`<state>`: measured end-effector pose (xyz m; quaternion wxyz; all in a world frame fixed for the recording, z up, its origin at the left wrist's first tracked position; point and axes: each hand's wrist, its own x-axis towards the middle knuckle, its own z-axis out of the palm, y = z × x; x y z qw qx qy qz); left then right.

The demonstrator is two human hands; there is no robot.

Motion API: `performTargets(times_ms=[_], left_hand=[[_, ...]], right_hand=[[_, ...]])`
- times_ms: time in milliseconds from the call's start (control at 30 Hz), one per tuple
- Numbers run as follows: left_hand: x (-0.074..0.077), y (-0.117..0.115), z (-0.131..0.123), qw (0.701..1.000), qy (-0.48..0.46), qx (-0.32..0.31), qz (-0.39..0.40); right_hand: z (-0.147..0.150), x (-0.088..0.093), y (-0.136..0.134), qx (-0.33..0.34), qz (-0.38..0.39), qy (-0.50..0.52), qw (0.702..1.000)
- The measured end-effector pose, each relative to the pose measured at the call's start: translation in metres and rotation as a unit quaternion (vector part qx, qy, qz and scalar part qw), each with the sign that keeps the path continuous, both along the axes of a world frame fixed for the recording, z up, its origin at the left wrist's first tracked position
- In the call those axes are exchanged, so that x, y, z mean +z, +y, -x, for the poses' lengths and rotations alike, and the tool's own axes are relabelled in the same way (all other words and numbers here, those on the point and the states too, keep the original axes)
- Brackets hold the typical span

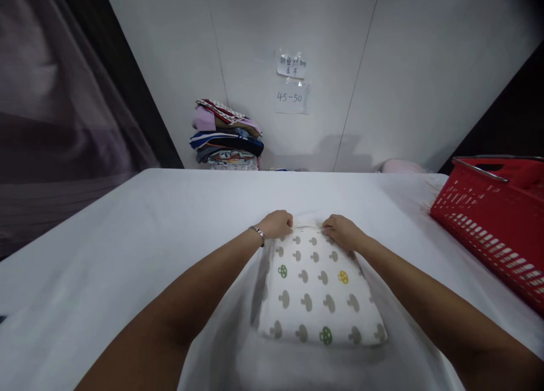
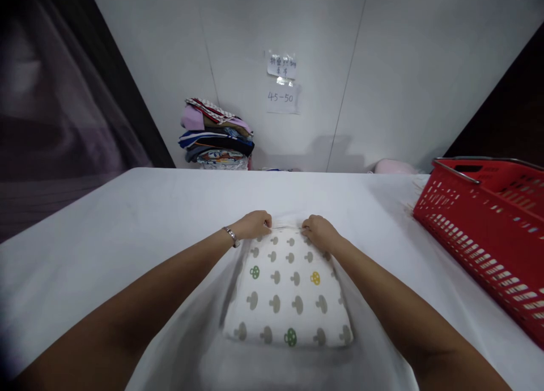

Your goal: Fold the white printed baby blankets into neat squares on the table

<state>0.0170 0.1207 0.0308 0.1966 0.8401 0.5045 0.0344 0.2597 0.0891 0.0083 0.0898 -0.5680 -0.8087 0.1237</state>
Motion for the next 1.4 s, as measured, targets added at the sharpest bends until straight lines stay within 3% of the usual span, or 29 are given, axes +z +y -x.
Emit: performTargets(times_ms=[100, 367, 733, 1100, 1400], left_hand=[[-0.002, -0.003, -0.001, 1.000, -0.004, -0.005, -0.017], [-0.009, -0.006, -0.002, 0.999, -0.029, -0.002, -0.031], [-0.009, -0.024, 0.002, 0.977, 0.050, -0.093, -0.182], [-0.020, -0.021, 0.007, 0.995, -0.022, 0.001, -0.100], [-0.018, -0.021, 0.010, 0.989, -0.038, -0.068, -0.124]], right_hand=[[-0.001, 0.000, 0.002, -0.016, 0.006, -0.025, 1.000], [-0.003, -0.001, 0.001, 0.036, -0.050, -0.080, 0.995], [-0.014, -0.009, -0.003, 0.103, -0.059, -0.061, 0.991], [-0.014, -0.008, -0.005, 0.113, -0.062, -0.021, 0.991], [-0.012, -0.012, -0.003, 0.126, -0.108, -0.026, 0.986]])
